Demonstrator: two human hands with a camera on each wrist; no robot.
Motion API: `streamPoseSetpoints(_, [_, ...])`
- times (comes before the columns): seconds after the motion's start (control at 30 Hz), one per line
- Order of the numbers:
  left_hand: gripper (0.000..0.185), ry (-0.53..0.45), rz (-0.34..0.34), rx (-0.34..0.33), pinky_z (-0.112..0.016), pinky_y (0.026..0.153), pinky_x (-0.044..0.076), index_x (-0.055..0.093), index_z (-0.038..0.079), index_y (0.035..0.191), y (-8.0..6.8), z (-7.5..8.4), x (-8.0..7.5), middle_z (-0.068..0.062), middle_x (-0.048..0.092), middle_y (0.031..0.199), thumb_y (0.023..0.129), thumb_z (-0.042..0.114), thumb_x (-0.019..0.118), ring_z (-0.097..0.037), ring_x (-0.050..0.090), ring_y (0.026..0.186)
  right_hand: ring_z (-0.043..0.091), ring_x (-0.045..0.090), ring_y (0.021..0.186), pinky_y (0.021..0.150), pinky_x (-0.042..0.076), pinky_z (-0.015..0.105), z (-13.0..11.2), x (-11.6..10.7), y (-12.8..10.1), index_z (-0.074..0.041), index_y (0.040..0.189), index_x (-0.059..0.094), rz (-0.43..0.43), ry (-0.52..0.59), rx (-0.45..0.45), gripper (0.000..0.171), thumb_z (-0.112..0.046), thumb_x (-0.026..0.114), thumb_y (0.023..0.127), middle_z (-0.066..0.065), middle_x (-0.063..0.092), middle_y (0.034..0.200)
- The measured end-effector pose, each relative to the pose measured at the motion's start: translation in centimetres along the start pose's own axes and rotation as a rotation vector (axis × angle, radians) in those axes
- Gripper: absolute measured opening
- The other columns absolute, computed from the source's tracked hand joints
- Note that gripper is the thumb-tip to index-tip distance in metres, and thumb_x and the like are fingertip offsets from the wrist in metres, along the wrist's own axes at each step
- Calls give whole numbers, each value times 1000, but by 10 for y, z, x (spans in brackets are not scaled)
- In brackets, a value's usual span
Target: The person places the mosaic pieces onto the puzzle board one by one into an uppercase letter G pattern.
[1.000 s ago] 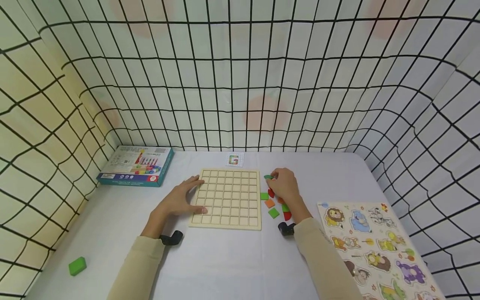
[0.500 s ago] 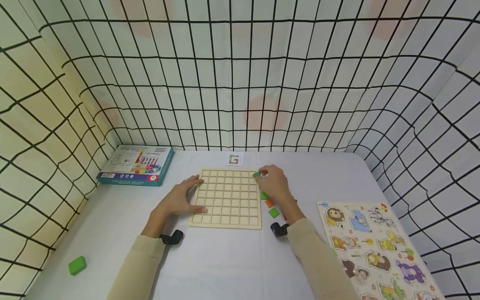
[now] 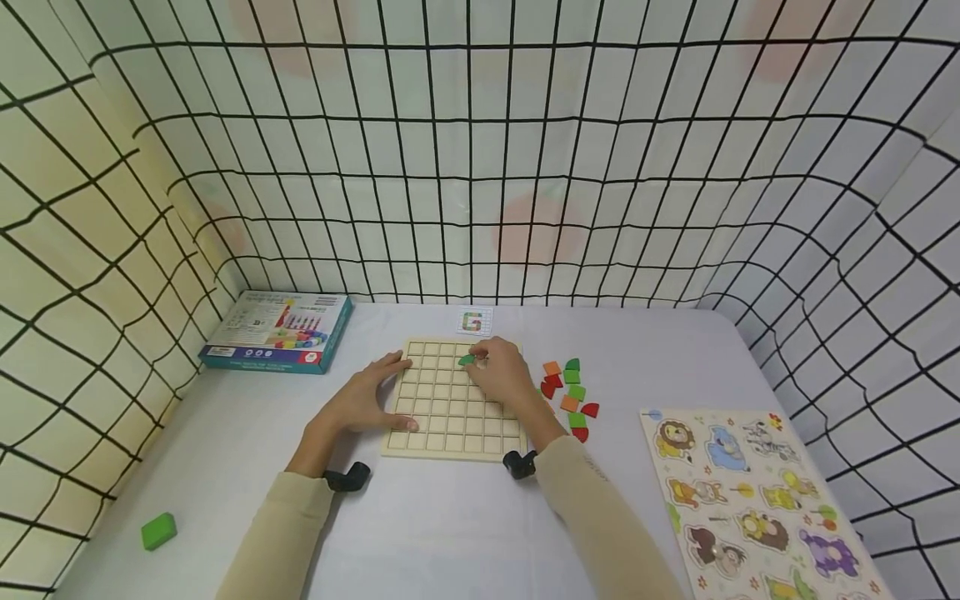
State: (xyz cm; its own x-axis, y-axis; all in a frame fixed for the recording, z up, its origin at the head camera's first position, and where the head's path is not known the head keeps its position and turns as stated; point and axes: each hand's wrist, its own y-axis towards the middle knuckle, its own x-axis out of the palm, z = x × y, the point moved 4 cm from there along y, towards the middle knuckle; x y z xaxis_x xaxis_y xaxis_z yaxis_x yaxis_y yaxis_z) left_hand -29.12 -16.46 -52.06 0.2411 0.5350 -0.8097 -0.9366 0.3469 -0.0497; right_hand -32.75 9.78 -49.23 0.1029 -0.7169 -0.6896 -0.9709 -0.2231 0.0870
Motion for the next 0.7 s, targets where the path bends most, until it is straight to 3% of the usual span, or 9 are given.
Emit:
streamPoseSetpoints(0.1, [115, -1, 5, -3, -65, 123, 26, 42, 26, 159, 0, 0, 0, 0, 26, 172, 62, 67, 90, -42, 20, 158, 19, 57, 80, 66, 48, 29, -6, 11, 3, -9, 120, 75, -12, 15, -10, 29, -24, 73, 94, 6, 70, 111])
streamPoseSetpoints(0.33, [116, 3, 8, -6, -64, 123, 26, 42, 28, 159, 2, -3, 1, 4, 26, 172, 61, 70, 89, -38, 20, 159, 22, 65, 102, 87, 56, 40, -17, 33, 13, -11, 118, 76, -39, 13, -9, 28, -26, 76, 93, 4, 71, 110])
streamPoseSetpoints(0.7, [116, -14, 9, 5, -65, 123, 26, 42, 28, 158, 1, -3, 1, 4, 26, 172, 61, 68, 90, -38, 21, 159, 17, 66, 88, 77, 57, 35, -26, 48, 22, -12, 119, 76, -45, -19, -39, 29, -27, 75, 95, 4, 73, 104])
